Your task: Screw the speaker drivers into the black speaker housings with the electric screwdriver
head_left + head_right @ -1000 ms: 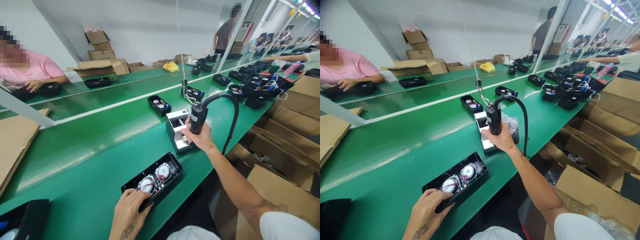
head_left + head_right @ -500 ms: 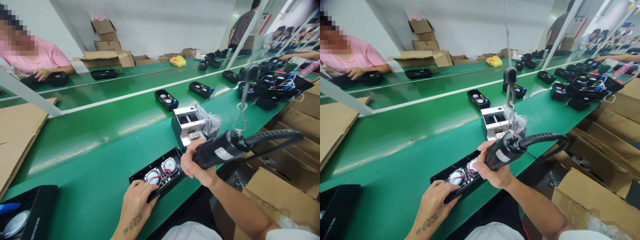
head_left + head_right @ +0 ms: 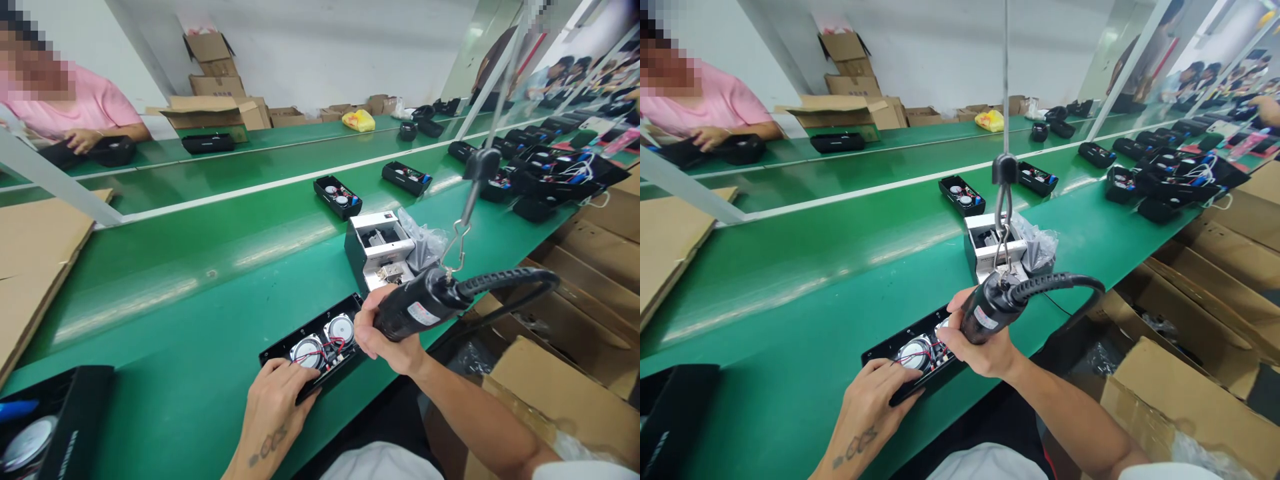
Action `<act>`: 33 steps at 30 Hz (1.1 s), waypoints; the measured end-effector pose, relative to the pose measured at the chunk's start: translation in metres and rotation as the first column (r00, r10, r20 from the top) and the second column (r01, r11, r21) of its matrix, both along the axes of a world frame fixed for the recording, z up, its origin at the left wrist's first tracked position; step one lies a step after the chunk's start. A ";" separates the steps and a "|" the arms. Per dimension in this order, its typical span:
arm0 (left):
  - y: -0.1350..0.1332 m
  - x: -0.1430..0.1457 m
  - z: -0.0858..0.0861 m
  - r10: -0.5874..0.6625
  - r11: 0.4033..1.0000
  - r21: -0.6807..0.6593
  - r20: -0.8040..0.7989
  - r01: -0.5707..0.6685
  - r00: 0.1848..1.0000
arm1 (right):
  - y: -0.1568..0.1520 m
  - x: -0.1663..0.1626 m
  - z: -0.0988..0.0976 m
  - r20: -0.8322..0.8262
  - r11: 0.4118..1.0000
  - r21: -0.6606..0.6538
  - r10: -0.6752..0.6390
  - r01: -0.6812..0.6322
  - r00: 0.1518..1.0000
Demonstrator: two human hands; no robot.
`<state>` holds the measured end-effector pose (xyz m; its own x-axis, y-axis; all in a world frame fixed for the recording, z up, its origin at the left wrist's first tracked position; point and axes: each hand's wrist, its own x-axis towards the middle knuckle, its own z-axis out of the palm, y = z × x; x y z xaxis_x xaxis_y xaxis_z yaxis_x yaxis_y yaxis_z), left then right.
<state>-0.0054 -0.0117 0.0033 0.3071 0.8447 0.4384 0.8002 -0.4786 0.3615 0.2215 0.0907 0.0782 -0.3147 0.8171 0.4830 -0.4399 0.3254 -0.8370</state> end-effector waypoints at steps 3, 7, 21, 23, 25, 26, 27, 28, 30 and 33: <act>-0.001 0.000 0.000 -0.002 1.000 -0.011 0.017 0.002 1.000 | -0.002 0.002 -0.001 0.031 0.999 0.038 0.001 -0.002 1.000; -0.001 0.002 0.003 -0.004 1.000 -0.010 0.015 0.004 1.000 | -0.004 0.006 -0.002 0.028 0.999 0.038 0.009 -0.010 1.000; 0.002 0.007 0.010 0.013 0.998 0.054 0.053 -0.016 0.999 | -0.001 0.011 0.004 -0.016 0.999 -0.023 -0.026 0.025 1.000; 0.002 0.008 0.015 0.020 0.998 0.064 0.066 -0.024 0.998 | -0.004 0.009 0.011 -0.069 0.999 -0.037 0.004 -0.007 0.998; 0.003 0.008 0.019 0.014 0.998 0.056 0.067 -0.018 0.998 | -0.008 0.005 0.018 -0.135 0.997 -0.050 0.045 -0.052 0.990; 0.003 0.008 0.020 0.008 0.999 0.049 0.062 -0.011 0.998 | -0.010 0.002 0.020 -0.160 0.996 -0.062 0.060 -0.071 0.985; 0.003 0.007 0.021 0.004 0.999 0.041 0.056 -0.006 0.998 | -0.013 -0.002 0.021 -0.177 0.993 -0.077 0.070 -0.085 0.982; 0.003 0.007 0.022 0.002 0.999 0.034 0.050 -0.004 0.999 | -0.015 -0.006 0.021 -0.189 0.991 -0.089 0.078 -0.097 0.979; 0.002 0.008 0.023 0.007 1.000 0.027 0.040 -0.008 0.999 | -0.019 -0.015 0.019 -0.202 0.989 -0.102 0.088 -0.110 0.975; 0.002 0.011 0.022 -0.003 1.000 0.021 0.048 0.002 0.999 | -0.022 -0.026 0.012 -0.221 0.988 -0.098 0.096 -0.120 0.970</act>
<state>0.0053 -0.0100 0.0255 0.2876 0.8344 0.4702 0.7807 -0.4886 0.3895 0.1958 0.0686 0.0902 -0.3023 0.8358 0.4584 -0.6411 0.1776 -0.7467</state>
